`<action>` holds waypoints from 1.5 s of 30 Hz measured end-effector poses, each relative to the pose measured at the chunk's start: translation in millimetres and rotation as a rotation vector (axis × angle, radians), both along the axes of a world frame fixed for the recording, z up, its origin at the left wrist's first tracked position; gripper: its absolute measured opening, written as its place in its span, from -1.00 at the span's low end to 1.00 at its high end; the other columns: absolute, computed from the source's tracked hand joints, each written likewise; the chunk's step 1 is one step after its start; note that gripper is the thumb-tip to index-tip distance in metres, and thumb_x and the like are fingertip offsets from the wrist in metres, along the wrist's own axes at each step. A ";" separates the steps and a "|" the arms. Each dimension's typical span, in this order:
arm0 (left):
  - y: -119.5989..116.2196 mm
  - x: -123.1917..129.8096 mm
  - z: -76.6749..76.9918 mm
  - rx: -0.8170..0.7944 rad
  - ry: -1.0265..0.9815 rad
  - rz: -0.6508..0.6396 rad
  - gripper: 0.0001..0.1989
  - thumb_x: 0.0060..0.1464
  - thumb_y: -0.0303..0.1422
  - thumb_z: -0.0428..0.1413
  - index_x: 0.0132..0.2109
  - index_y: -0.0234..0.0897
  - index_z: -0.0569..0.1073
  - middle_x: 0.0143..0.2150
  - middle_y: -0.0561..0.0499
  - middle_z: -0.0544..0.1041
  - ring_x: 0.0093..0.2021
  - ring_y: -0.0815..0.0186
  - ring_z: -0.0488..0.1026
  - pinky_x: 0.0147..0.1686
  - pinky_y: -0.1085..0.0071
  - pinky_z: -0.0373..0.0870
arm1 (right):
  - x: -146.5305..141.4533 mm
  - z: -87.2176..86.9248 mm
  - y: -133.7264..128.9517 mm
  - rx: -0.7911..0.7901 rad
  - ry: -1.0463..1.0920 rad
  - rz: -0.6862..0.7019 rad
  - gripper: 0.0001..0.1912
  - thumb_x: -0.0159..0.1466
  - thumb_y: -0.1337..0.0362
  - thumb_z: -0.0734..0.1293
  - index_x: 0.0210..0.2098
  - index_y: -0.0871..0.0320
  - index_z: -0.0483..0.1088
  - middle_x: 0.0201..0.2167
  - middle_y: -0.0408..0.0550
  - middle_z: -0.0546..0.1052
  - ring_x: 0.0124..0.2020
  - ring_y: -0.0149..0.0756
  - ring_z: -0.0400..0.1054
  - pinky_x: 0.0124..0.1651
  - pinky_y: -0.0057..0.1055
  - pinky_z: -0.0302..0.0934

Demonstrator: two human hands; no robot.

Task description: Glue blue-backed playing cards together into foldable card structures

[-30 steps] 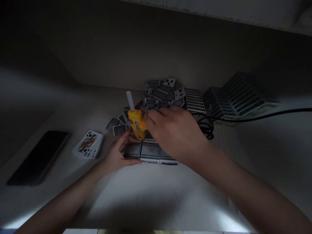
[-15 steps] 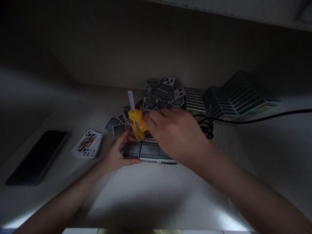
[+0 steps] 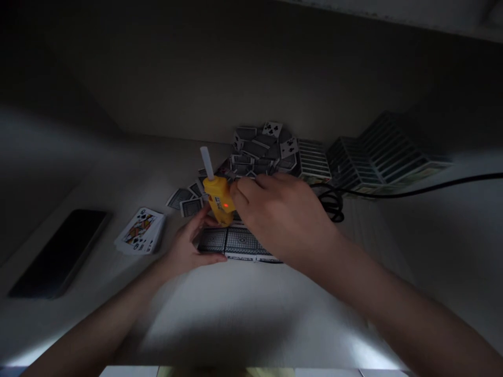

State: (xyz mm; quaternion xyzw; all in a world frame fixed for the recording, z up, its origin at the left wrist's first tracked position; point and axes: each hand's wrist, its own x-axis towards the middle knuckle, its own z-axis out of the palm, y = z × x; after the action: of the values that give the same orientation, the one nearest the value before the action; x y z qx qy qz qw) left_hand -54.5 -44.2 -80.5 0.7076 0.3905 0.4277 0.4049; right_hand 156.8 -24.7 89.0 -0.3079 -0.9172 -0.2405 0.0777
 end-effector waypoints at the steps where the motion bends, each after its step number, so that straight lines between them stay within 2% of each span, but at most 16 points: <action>1: 0.1 0.1 0.0 -0.005 0.000 0.001 0.09 -0.26 -0.13 0.37 0.35 -0.13 -0.03 -0.12 -0.07 0.51 -0.08 0.12 0.45 -0.01 0.15 0.35 | 0.0 -0.1 -0.1 -0.004 -0.001 0.000 -0.86 0.26 0.41 0.18 -0.28 0.22 0.38 -0.48 -0.12 0.39 -0.48 -0.24 0.29 -0.43 -0.32 0.04; 11: 1.3 0.6 -0.3 0.037 0.017 0.015 0.09 -0.25 -0.08 0.35 0.35 -0.10 -0.04 -0.12 -0.07 0.52 -0.10 0.10 0.47 -0.02 0.04 0.38 | 0.2 0.6 -3.6 -0.031 0.016 -0.002 -0.84 0.26 0.41 0.19 -0.26 0.25 0.40 -0.45 -0.11 0.40 -0.47 -0.23 0.31 -0.43 -0.30 0.08; 17: 0.9 0.5 3.6 0.029 0.048 0.029 0.09 -0.28 -0.09 0.36 0.34 -0.16 0.00 -0.12 -0.08 0.52 -0.09 0.10 0.48 -0.02 0.05 0.40 | -0.2 1.6 -4.8 -0.039 0.000 -0.006 -0.84 0.27 0.44 0.17 -0.29 0.24 0.38 -0.47 -0.11 0.40 -0.48 -0.27 0.27 -0.42 -0.32 0.06; 26: 0.8 0.1 3.5 0.060 0.053 0.031 0.11 -0.27 -0.08 0.36 0.35 -0.15 -0.04 -0.11 -0.07 0.53 -0.10 0.10 0.49 -0.04 0.09 0.43 | 1.5 1.3 -7.7 -0.069 -0.005 -0.028 -0.85 0.26 0.45 0.17 -0.28 0.23 0.37 -0.46 -0.11 0.39 -0.46 -0.27 0.26 -0.41 -0.33 0.04; 37: -0.6 0.3 6.2 0.013 0.086 0.035 0.11 -0.25 -0.06 0.35 0.35 -0.19 -0.04 -0.10 -0.10 0.52 -0.07 0.08 0.48 -0.02 0.08 0.40 | 3.7 -1.7 -10.3 -0.085 0.004 -0.034 -0.83 0.24 0.46 0.17 -0.29 0.22 0.39 -0.48 -0.09 0.38 -0.47 -0.27 0.26 -0.41 -0.31 0.02; 45: -0.3 0.8 8.5 0.027 0.085 0.028 0.07 -0.24 -0.07 0.35 0.34 -0.17 -0.01 -0.07 -0.10 0.52 -0.06 0.09 0.48 -0.01 0.07 0.39 | 4.3 -1.7 -12.2 -0.046 -0.004 -0.040 -0.81 0.27 0.44 0.14 -0.29 0.22 0.39 -0.50 -0.11 0.38 -0.48 -0.32 0.23 -0.42 -0.35 -0.01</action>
State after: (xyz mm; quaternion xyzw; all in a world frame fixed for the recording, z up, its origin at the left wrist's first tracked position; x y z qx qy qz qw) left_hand -53.7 -44.4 -72.0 0.7250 0.4112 0.4081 0.3723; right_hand 161.1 -36.9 87.3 -0.3274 -0.9163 -0.2215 0.0638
